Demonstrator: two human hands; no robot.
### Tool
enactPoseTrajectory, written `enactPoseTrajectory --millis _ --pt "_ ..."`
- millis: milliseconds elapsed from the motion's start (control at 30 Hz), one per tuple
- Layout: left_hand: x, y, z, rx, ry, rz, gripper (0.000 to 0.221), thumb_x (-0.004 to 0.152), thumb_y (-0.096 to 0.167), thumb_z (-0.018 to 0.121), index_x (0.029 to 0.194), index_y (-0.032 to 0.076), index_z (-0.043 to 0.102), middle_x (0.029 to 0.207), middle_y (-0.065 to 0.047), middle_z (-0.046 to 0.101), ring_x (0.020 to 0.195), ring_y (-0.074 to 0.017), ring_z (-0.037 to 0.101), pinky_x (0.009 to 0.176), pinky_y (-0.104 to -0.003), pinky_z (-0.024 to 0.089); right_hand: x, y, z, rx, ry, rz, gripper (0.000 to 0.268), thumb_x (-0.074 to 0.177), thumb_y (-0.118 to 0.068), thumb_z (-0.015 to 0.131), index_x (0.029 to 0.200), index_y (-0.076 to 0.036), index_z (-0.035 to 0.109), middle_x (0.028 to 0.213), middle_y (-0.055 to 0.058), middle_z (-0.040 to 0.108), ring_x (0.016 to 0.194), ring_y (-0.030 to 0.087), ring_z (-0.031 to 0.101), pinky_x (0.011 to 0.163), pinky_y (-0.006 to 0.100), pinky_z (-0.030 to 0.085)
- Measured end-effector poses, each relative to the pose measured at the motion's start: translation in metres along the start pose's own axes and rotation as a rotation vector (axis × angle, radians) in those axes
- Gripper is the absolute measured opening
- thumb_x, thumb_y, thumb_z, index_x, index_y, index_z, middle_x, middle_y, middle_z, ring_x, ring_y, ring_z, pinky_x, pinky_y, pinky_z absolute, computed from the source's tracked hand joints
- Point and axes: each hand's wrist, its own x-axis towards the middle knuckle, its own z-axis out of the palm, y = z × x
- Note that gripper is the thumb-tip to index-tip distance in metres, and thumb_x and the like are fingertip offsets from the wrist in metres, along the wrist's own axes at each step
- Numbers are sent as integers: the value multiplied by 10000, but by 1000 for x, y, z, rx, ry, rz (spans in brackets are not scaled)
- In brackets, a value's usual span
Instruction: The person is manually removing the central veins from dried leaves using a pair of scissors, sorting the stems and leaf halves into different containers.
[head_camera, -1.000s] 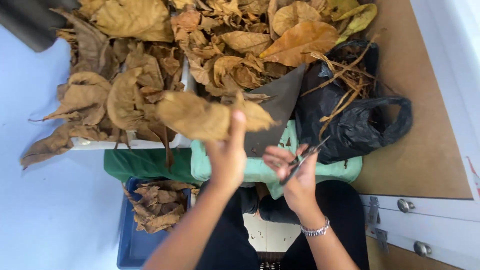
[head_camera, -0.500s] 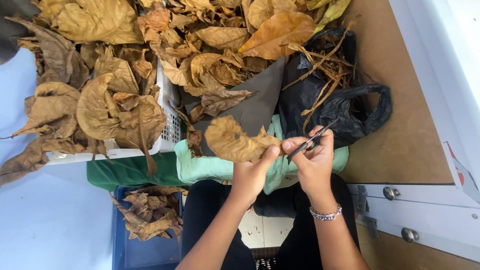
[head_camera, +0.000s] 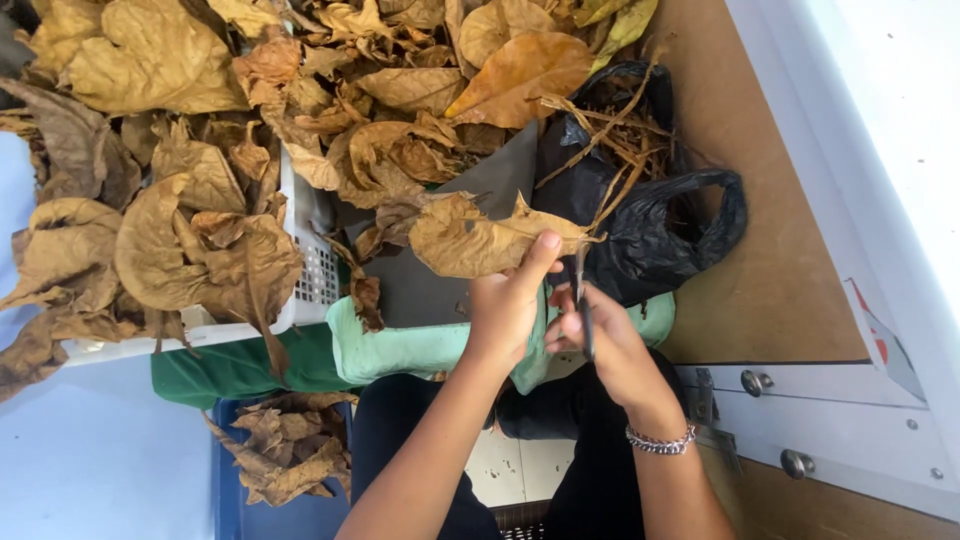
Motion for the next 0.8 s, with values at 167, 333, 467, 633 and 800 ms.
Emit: enactPoseTrajectory --millis 167,333,467,633,800 --pt "-2 7 14 3 5 -11 302 839 278 863 888 29 698 771 -98 717 757 -149 696 786 -332 544 17 3 -18 -95 119 -29 466 878 -480 689 919 -16 674 864 137 668 723 239 701 655 400 611" --pt "18 4 26 -18 -7 -1 288 828 281 863 839 65 673 735 -70 698 701 -142 694 754 -295 525 26 -13 -27 -167 129 -14 466 945 -494 629 865 -36 669 743 103 663 639 204 691 609 345 584" --pt "39 11 42 2 -13 -3 285 808 307 859 772 74 698 645 -57 678 634 -114 680 696 -225 465 37 -39 -25 -209 157 28 530 966 -541 604 784 -44 611 723 110 634 558 214 661 544 344 571" --pt "66 8 56 35 -29 13 305 792 337 859 732 87 694 615 -52 668 614 -112 678 680 -218 454 53 -55 -29 -251 168 -12 555 978 -550 607 736 -52 596 684 103 629 520 199 653 520 314 556" --pt "84 1 56 83 -38 2 347 776 381 859 702 90 685 593 -53 657 608 -111 671 673 -220 442 59 -61 -34 -240 187 -40 542 1011 -485 621 694 -49 573 629 101 598 478 195 633 498 325 550"
